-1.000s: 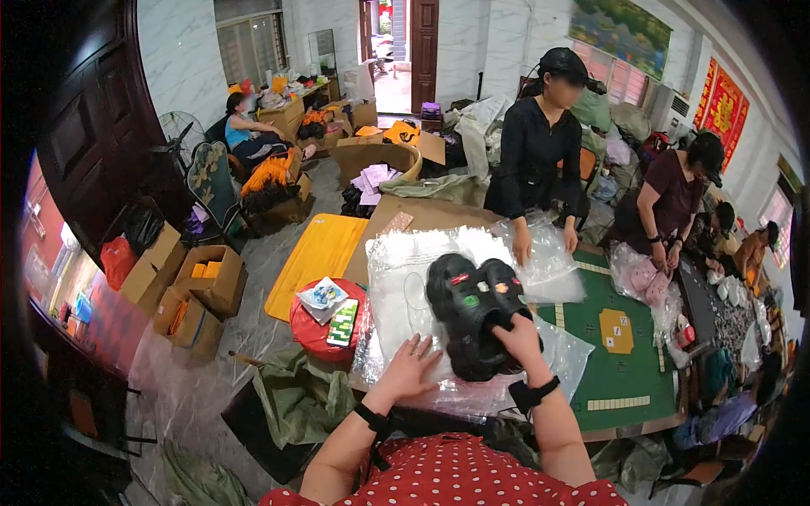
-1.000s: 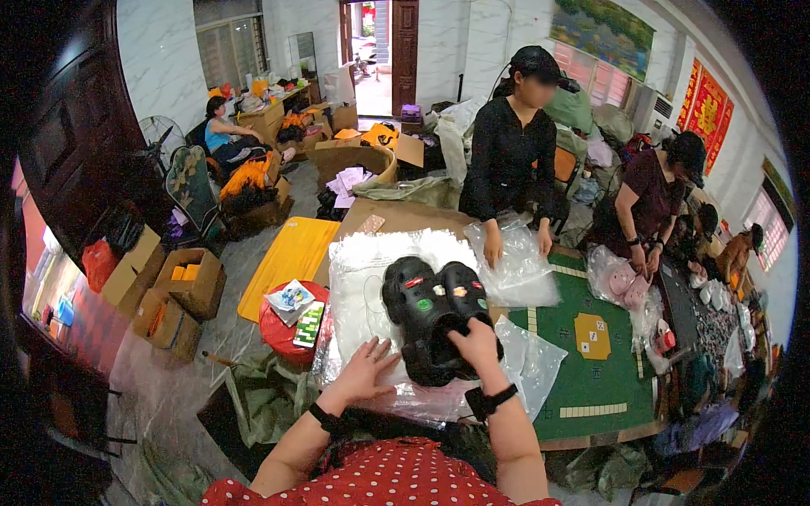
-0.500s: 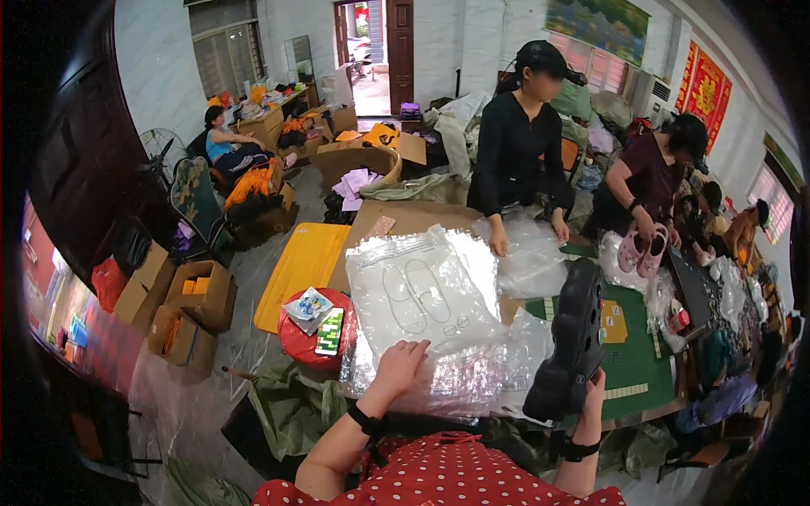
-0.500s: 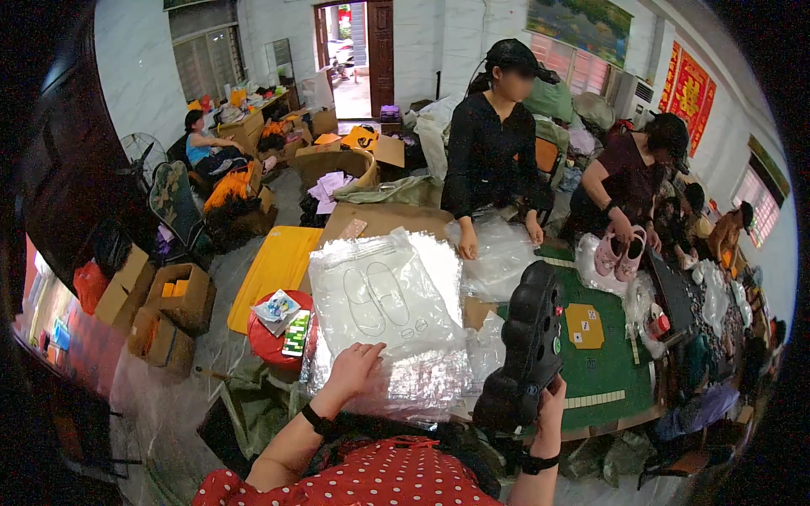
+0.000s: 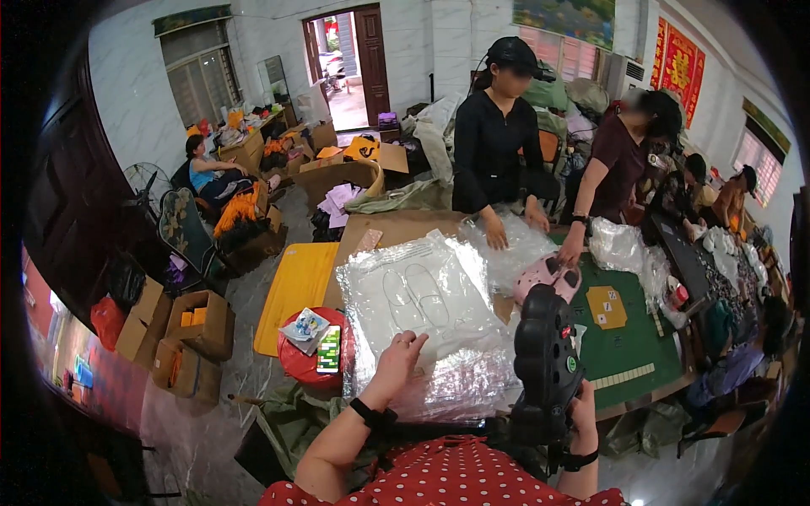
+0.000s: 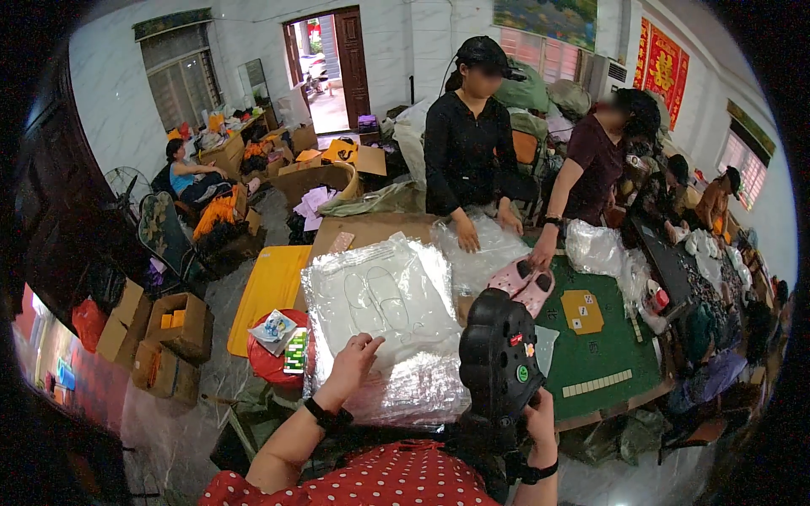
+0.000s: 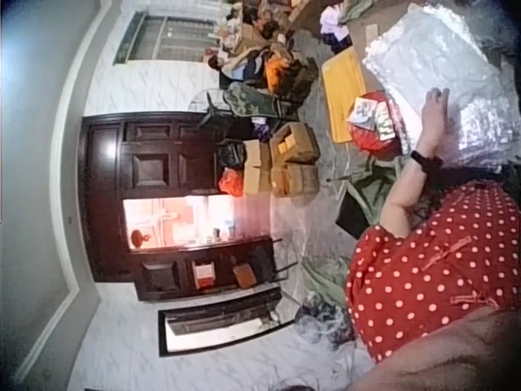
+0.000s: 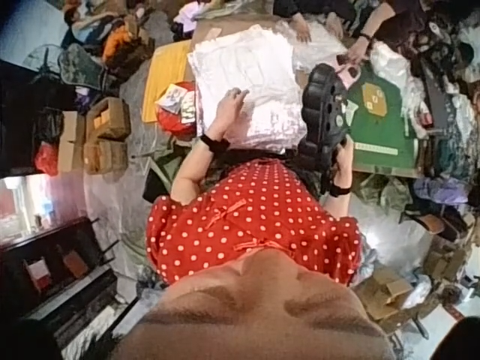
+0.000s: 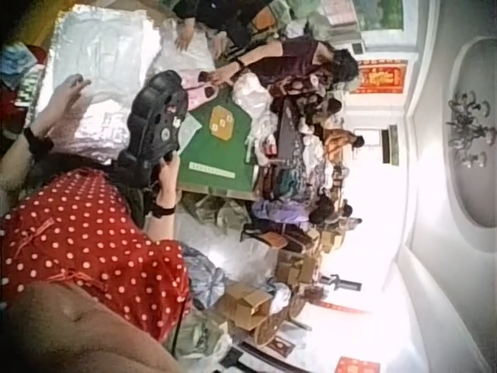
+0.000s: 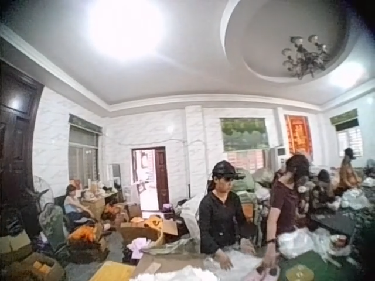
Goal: The recorder is bagging and organizing various pairs of slippers at a packing station.
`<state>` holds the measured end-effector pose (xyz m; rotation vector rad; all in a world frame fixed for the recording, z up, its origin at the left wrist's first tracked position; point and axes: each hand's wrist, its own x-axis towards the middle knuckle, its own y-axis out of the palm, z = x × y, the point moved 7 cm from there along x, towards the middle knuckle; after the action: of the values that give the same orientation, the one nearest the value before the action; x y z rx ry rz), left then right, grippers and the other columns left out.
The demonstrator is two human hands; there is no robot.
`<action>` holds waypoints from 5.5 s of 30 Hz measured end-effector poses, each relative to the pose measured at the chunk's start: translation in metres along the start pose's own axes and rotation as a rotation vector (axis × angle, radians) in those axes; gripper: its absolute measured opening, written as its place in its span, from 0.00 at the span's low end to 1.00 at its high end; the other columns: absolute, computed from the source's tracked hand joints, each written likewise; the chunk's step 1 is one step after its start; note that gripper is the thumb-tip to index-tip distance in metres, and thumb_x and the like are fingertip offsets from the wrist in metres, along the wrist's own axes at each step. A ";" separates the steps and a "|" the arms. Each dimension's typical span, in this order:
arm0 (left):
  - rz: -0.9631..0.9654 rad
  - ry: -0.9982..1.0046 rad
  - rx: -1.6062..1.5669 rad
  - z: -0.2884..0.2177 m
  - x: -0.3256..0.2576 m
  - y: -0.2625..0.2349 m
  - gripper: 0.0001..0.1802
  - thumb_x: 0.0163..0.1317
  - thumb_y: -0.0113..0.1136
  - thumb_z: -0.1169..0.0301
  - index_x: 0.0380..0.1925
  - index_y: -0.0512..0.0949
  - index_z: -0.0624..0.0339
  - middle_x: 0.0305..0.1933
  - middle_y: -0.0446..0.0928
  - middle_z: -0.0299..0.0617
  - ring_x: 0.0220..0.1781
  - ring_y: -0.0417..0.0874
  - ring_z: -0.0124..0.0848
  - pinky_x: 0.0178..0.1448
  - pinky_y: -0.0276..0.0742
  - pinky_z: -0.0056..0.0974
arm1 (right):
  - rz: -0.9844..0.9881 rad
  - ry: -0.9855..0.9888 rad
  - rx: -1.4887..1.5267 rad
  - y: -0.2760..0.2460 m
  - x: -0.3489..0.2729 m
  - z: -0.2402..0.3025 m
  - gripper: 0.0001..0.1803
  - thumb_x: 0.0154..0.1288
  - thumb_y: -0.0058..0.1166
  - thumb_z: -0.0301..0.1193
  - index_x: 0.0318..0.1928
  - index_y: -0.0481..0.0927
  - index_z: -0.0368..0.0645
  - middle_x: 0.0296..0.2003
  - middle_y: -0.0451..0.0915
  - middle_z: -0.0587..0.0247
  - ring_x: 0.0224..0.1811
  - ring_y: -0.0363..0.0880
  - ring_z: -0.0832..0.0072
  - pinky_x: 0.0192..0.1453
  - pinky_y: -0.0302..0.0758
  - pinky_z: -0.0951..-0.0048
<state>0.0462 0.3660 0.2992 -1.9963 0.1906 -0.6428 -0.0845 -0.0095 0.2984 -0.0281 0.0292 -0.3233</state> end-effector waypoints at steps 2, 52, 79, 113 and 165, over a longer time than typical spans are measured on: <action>0.049 0.013 0.079 -0.003 0.003 -0.001 0.32 0.52 0.65 0.72 0.60 0.70 0.54 0.49 0.73 0.45 0.50 0.76 0.46 0.48 0.78 0.43 | 0.075 -0.018 -0.011 0.008 0.001 0.004 0.20 0.53 0.55 0.15 0.50 0.78 0.32 0.45 0.82 0.62 0.48 0.78 0.73 0.55 0.72 0.71; -0.088 -0.019 0.095 -0.003 0.000 -0.037 0.19 0.52 0.53 0.80 0.45 0.77 0.52 0.39 0.73 0.46 0.39 0.78 0.45 0.39 0.77 0.46 | 0.727 -0.263 -0.387 0.096 0.020 0.046 0.25 0.50 0.64 0.27 0.51 0.79 0.38 0.47 0.83 0.53 0.52 0.81 0.65 0.59 0.71 0.68; -0.090 -0.002 -0.114 0.002 0.006 -0.011 0.41 0.54 0.63 0.56 0.68 0.63 0.53 0.47 0.70 0.49 0.46 0.71 0.47 0.50 0.70 0.46 | 1.087 -0.262 -0.229 0.169 0.011 0.049 0.21 0.55 0.61 0.29 0.50 0.79 0.35 0.49 0.82 0.55 0.54 0.77 0.71 0.61 0.70 0.68; -0.553 -0.674 -0.848 0.060 -0.060 -0.025 0.07 0.59 0.65 0.77 0.37 0.78 0.64 0.34 0.78 0.36 0.38 0.78 0.24 0.43 0.75 0.29 | 0.491 -0.378 -0.787 0.158 0.014 0.007 0.19 0.46 0.65 0.37 0.23 0.73 0.34 0.26 0.74 0.49 0.31 0.76 0.49 0.35 0.72 0.55; -0.793 -0.144 -0.254 -0.011 -0.041 -0.078 0.05 0.60 0.53 0.83 0.37 0.72 0.65 0.33 0.73 0.49 0.34 0.75 0.47 0.39 0.72 0.43 | 0.092 -0.446 -0.650 0.177 0.007 0.028 0.22 0.43 0.59 0.24 0.44 0.81 0.41 0.43 0.80 0.47 0.41 0.80 0.47 0.44 0.78 0.58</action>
<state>-0.0047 0.4125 0.3556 -2.3403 -0.6717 -0.9928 -0.0213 0.1566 0.3205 -0.7395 -0.3078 -0.1984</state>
